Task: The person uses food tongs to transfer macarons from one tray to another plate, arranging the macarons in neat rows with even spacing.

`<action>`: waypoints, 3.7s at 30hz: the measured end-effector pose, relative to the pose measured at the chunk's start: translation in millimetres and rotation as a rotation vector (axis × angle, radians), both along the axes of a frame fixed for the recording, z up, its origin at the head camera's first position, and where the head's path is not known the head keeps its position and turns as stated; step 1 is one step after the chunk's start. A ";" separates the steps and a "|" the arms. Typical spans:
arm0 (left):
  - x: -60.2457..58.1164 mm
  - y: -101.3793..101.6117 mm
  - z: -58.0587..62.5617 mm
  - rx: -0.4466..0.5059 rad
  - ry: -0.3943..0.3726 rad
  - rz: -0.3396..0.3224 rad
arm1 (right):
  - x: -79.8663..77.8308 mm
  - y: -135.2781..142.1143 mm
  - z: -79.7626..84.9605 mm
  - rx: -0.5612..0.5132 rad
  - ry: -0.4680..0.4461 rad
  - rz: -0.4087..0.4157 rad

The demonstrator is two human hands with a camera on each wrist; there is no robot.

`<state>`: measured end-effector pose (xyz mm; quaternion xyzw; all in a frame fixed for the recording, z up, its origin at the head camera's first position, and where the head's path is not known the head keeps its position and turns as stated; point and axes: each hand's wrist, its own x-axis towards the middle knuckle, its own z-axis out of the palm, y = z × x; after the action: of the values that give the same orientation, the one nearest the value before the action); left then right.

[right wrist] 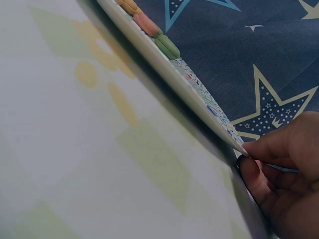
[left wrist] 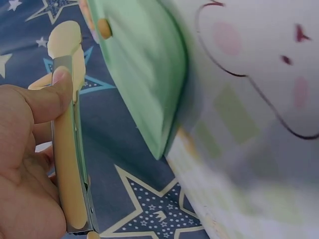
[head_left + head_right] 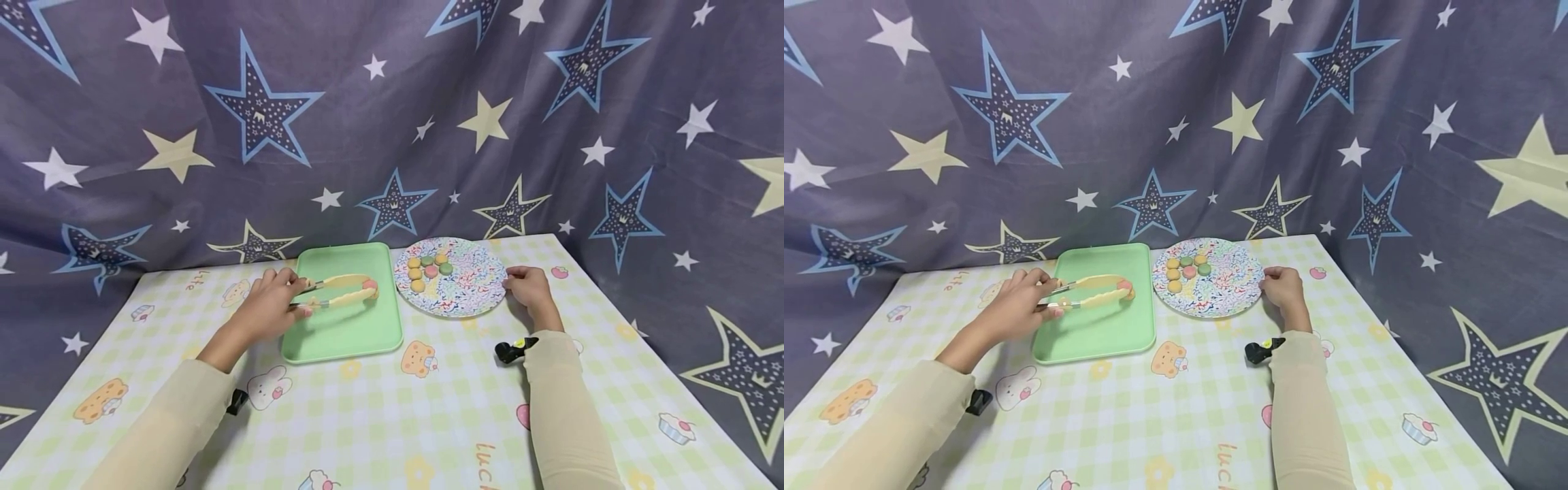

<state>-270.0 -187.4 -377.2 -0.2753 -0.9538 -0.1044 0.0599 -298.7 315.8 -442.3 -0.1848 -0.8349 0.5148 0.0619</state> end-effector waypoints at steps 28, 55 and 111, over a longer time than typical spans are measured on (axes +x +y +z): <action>-24.1 77.2 20.6 -0.066 0.009 -0.055 | -3.8 3.9 -2.4 -0.010 -0.007 -0.013; -32.5 132.8 5.5 -0.082 -0.012 -0.063 | -6.8 3.5 -4.5 -0.016 -0.010 -0.018; -23.2 112.4 2.0 -0.147 0.052 -0.009 | -3.4 -0.8 -4.0 0.022 0.012 0.007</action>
<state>-293.2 -75.0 -375.2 -0.2856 -0.9558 -0.0274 0.0639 -302.1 315.1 -446.4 -0.1780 -0.8407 0.5070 0.0672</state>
